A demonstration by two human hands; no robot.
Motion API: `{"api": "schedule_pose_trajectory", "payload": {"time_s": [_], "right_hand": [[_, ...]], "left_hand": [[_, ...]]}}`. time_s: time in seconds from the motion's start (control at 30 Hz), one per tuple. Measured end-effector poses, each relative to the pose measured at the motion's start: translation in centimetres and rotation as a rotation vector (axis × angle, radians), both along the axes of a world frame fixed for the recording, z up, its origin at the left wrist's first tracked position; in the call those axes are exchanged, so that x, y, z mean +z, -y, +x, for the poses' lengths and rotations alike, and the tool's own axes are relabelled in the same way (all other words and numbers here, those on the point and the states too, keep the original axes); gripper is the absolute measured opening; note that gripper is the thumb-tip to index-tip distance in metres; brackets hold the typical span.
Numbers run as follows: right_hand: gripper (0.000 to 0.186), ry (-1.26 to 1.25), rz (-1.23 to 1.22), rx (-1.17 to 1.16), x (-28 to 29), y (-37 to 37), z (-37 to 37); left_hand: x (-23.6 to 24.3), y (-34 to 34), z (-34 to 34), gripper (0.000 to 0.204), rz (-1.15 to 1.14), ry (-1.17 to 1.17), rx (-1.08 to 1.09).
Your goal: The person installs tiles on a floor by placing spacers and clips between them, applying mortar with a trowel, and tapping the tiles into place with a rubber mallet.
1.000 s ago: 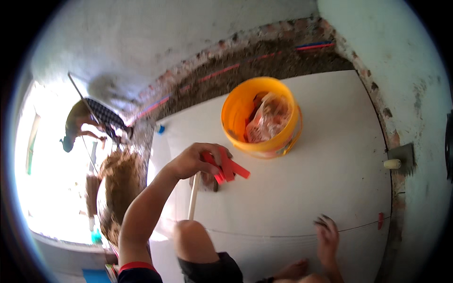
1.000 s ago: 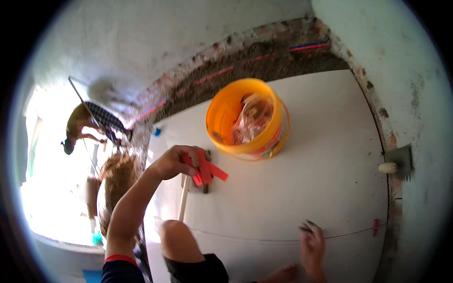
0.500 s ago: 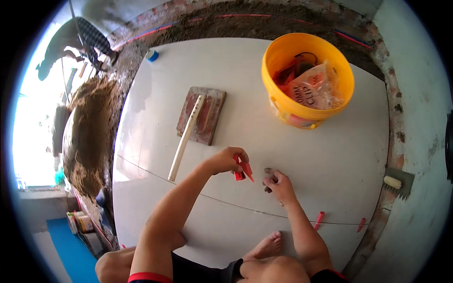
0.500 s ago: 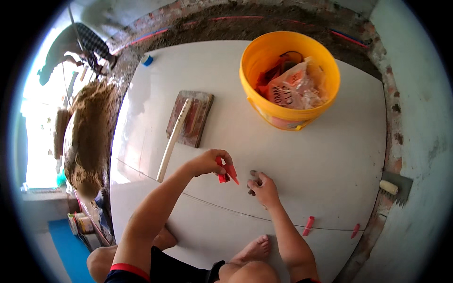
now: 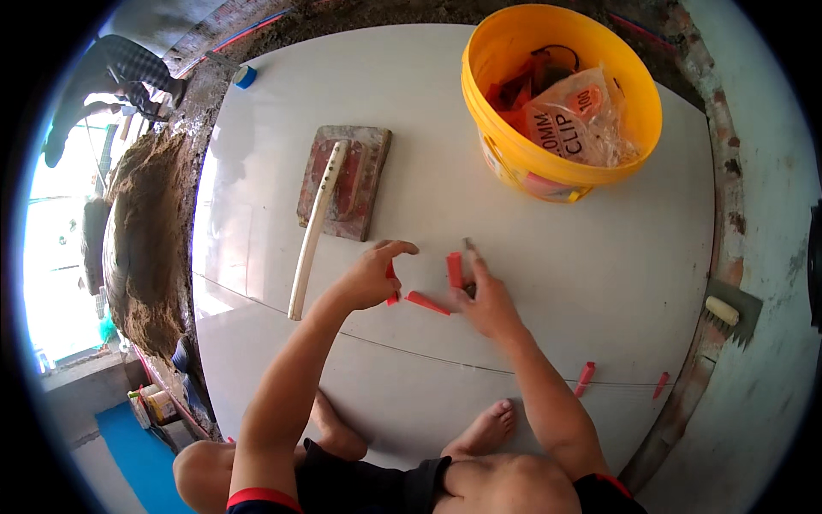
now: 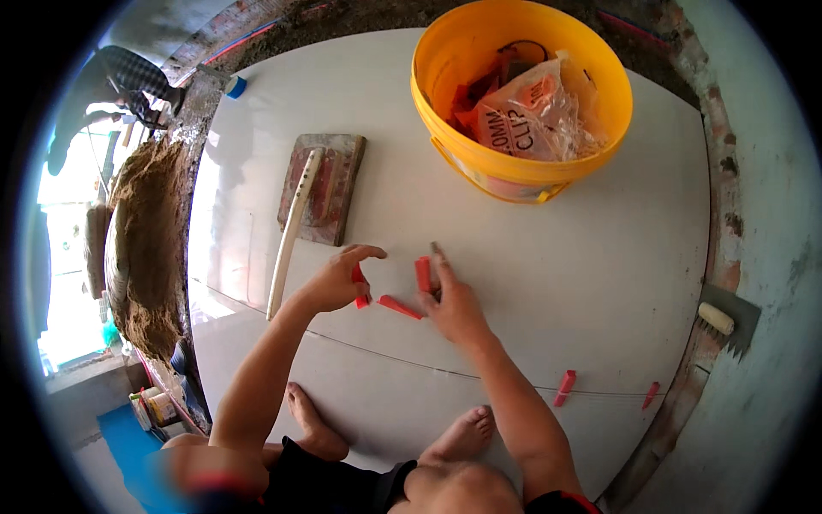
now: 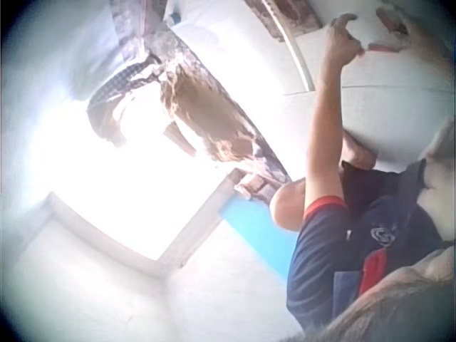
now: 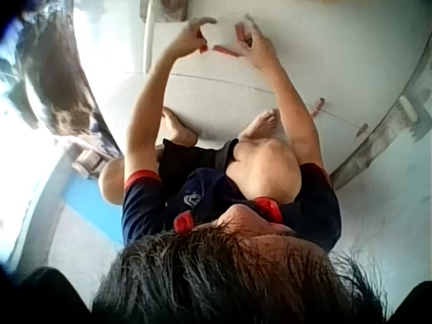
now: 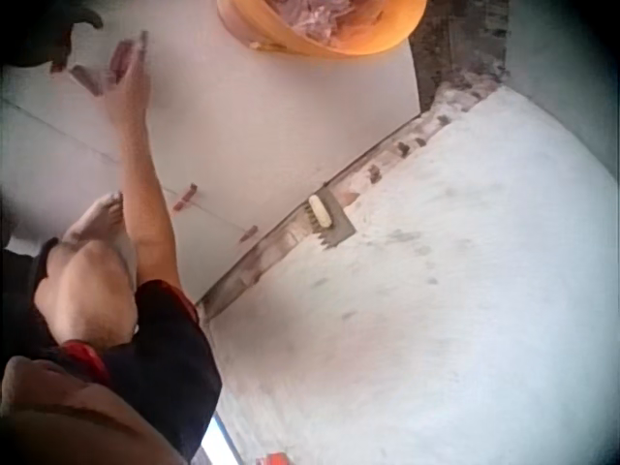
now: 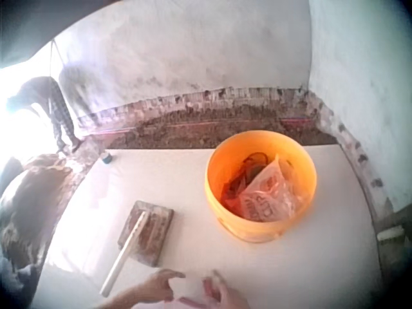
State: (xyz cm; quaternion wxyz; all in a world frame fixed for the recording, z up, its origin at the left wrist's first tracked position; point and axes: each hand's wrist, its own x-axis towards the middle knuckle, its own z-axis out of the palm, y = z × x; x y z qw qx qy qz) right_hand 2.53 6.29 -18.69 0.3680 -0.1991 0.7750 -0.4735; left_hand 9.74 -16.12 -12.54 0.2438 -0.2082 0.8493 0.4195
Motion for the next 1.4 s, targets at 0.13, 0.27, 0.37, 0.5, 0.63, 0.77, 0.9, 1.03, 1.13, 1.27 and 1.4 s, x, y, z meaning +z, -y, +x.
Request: {"api": "schedule_pose_trajectory", "payload": {"time_s": [0.13, 0.27, 0.37, 0.5, 0.63, 0.77, 0.9, 1.03, 1.13, 1.27, 1.4], "right_hand": [[0.056, -0.026, 0.06, -0.001, 1.3, -4.2, -0.2], [0.046, -0.076, 0.116, 0.084, -1.5, -8.4, 2.5], [0.037, 0.093, 0.129, 0.165, -0.8, -8.3, 4.6], [0.03, -0.089, -0.019, 0.233, -1.5, -7.6, 5.7], [0.029, 0.032, 0.002, 0.228, -1.5, -7.6, 5.6], [0.029, 0.243, 0.008, 0.087, -1.9, -8.0, 6.5], [0.03, 0.165, 0.055, 0.091, -1.7, -7.9, 6.8], [0.033, -0.439, 0.034, 0.244, -1.7, -7.3, 6.5], [0.034, -0.425, 0.081, 0.303, -1.3, -6.7, 6.3], [0.032, -0.489, 0.276, 0.43, -0.1, -5.4, 6.5], [0.033, -0.484, 0.438, 0.509, -0.7, -4.8, 7.3]], "left_hand": [[-0.9, -0.6, 2.9, 0.042, -0.536, -0.22, -0.113], [-2.2, -5.2, 5.5, 0.021, -0.426, -0.508, -0.129], [-3.6, -9.3, 9.4, 0.02, -0.237, -0.187, -0.318], [-5.4, -10.7, 12.2, 0.032, -0.348, -0.113, -0.233], [-6.4, -10.5, 12.2, 0.033, -0.312, -0.065, -0.099], [-7.4, -10.8, 12.5, 0.035, -0.33, -0.195, -0.003], [-7.5, -10.8, 12.5, 0.034, -0.324, -0.201, 0.031], [-7.6, -10.8, 12.5, 0.034, -0.316, -0.206, 0.042], [-7.7, -10.8, 12.7, 0.034, -0.32, -0.222, 0.046], [-7.6, -10.7, 12.8, 0.034, -0.298, -0.201, 0.047], [-7.6, -10.8, 12.7, 0.034, -0.292, -0.206, 0.047]]}}
